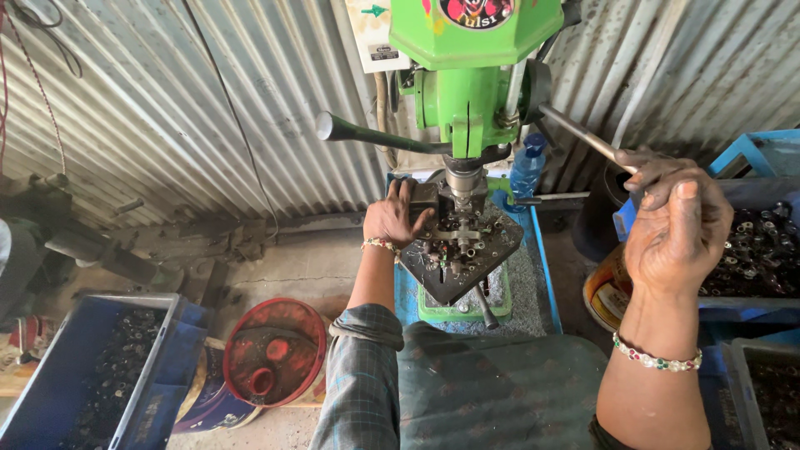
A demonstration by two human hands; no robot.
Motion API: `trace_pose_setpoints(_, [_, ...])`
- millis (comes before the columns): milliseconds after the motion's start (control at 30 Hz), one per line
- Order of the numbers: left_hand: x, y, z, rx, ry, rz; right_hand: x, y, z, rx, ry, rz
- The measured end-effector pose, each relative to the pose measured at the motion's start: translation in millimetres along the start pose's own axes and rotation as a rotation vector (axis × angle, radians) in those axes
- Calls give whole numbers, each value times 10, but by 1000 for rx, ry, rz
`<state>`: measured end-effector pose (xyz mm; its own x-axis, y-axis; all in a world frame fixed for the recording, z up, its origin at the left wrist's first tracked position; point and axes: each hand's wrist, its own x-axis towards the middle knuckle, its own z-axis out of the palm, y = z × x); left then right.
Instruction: The person operates a bench drill press on small metal components, placing parts on the machine table and working them under the spindle. They use a metal rod tool in one hand while steadying parts with the other, and handle parts from blue bins filled with similar components.
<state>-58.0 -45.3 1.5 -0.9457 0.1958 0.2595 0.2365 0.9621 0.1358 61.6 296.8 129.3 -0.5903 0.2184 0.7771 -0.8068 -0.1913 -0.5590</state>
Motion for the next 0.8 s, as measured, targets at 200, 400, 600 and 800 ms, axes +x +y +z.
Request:
trace_pose_setpoints(200, [7,-5,-2,9,-4,-1,-12,-18,16,-31,-5,-15])
trace_pose_setpoints(400, [5,2,-9,-12,-19,-13,-54,37,-45,-16,-1,-16])
trace_pose_setpoints(600, [0,-12,-2,-31,-8,-20,-103,73,-58,2,-12,-13])
trace_pose_setpoints(800, [0,-15,-4,-48,-17,-34,-144,114,-129,8,-11,7])
